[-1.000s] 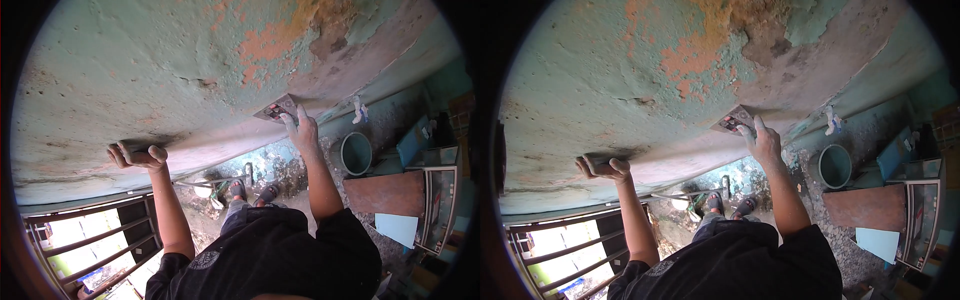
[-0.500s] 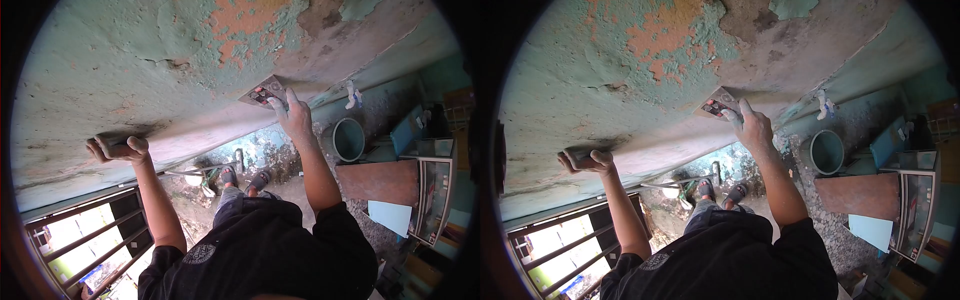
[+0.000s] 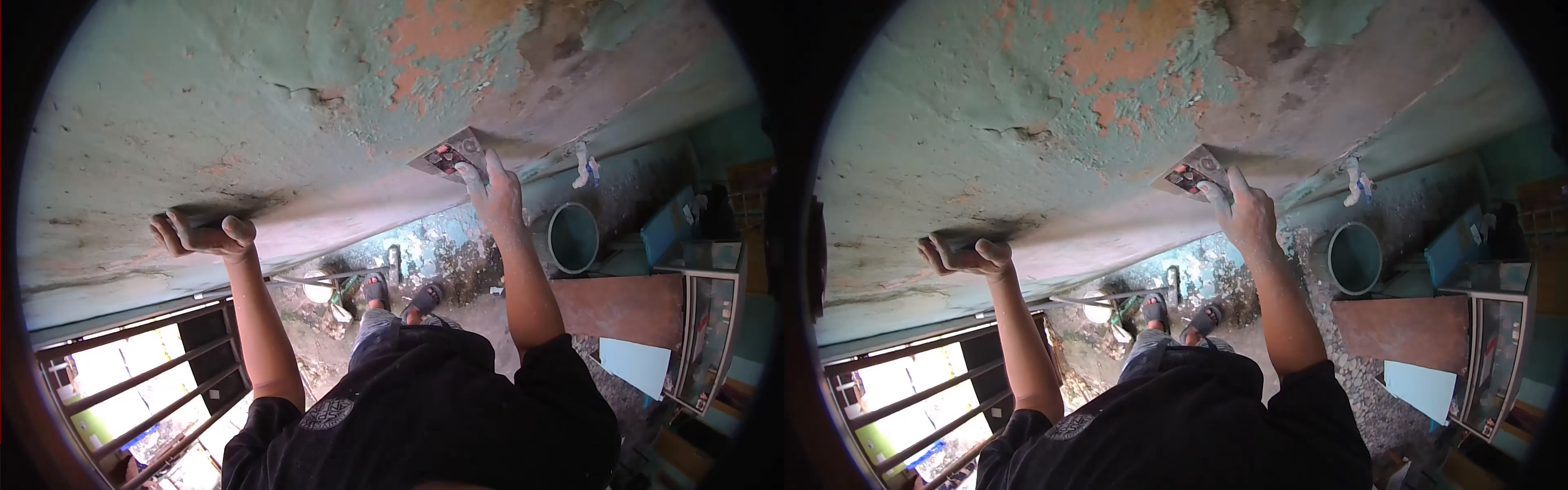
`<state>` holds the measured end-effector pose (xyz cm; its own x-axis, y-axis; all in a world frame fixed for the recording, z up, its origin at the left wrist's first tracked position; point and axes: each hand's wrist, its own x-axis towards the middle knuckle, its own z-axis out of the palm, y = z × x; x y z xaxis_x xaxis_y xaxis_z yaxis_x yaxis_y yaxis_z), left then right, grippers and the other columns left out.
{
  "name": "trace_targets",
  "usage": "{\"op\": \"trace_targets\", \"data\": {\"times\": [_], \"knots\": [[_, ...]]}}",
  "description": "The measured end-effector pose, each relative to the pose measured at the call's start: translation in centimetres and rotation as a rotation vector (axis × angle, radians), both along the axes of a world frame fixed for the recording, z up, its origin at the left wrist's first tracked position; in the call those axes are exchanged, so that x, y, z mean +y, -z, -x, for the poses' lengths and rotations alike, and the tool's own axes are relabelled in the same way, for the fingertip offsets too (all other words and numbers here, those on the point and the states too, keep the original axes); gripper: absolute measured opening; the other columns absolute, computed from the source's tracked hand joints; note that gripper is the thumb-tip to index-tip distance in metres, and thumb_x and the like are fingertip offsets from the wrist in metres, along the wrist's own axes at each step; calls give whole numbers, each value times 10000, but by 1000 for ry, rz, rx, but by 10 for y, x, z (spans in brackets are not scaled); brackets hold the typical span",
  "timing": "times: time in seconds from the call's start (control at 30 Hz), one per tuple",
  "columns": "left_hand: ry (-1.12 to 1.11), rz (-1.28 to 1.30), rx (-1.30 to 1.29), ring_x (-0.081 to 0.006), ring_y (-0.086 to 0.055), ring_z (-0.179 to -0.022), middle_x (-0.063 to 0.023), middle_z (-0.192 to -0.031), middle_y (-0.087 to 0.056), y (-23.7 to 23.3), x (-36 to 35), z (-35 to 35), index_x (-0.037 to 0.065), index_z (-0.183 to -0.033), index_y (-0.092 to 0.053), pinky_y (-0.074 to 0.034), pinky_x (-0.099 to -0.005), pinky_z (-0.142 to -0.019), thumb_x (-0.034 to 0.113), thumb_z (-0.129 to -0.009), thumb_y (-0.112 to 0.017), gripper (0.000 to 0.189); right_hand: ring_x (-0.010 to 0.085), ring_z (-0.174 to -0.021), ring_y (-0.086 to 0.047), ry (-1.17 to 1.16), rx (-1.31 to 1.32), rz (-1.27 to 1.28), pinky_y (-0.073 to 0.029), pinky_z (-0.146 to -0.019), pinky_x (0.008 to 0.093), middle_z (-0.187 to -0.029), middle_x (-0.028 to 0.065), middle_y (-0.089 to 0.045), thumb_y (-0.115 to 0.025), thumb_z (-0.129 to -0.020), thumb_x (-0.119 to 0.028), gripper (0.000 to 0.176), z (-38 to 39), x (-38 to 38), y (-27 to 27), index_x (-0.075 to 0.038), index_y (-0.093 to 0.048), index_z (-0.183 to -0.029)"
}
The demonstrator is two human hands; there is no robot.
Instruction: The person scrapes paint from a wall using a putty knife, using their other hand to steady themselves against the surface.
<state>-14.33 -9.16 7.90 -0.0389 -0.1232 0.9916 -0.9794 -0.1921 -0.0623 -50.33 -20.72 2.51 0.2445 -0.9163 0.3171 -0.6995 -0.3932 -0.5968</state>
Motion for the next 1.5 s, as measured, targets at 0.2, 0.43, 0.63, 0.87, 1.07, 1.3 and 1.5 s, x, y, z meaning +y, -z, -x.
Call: {"op": "trace_targets", "data": {"times": [0.2,0.43,0.63,0.87,1.07,1.3,1.5], "knots": [[13,-10,-13,-341,-195,-1325,-199,-1349,-239,4,0,-4,-53,-1301,-327,-196,-543,-1067,510,-940,-261,672,403,-682,-625,-11,-68,13,-469,-570,453,-712,231,-623,-613,-843,-420,468,-2,-8,-5,16,-555,-1004],[-14,-3,-24,-357,-195,-1324,-213,-1343,-255,4,2,-6,-44,-1311,-319,-209,-551,-1058,518,-933,-271,679,420,-702,-616,-19,-99,26,-469,-598,461,-728,254,-616,-624,-836,-402,492,0,-19,-9,55,-569,-1010],[-15,13,-40,-351,-201,-1320,-206,-1350,-249,2,2,-8,-41,-1313,-321,-199,-556,-1064,514,-932,-261,676,432,-704,-609,17,-161,-51,-467,-596,461,-737,256,-615,-626,-825,-439,546,6,-11,-12,44,-567,-1072],[-36,26,-45,-347,-210,-1314,-210,-1319,-283,-1,1,-6,-41,-1332,-319,-186,-558,-1067,519,-932,-251,692,412,-742,-614,4,-55,-18,-475,-621,450,-761,250,-623,-616,-833,-434,539,31,-23,-23,44,-565,-1076],[-5,3,-41,-361,-220,-1312,-216,-1344,-277,2,2,-3,-47,-1339,-316,-185,-552,-1068,522,-930,-282,702,418,-742,-611,-141,12,159,-473,-617,467,-766,238,-625,-627,-828,-411,489,-9,-17,-55,15,-569,-1061],[-40,-12,-56,-371,-228,-1303,-228,-1363,-289,7,6,-9,-55,-1316,-359,-200,-558,-1048,526,-924,-290,705,407,-685,-622,-90,39,142,-481,-585,435,-708,234,-618,-630,-832,-414,521,3,-7,-66,46,-558,-1065],[-45,-15,-58,-389,-220,-1298,-223,-1365,-283,7,5,-8,-54,-1338,-328,-207,-556,-1044,524,-924,-290,712,434,-704,-612,55,-94,-68,-472,-606,472,-715,244,-616,-566,-862,-455,473,-4,28,12,-13,-543,-1029]]}}
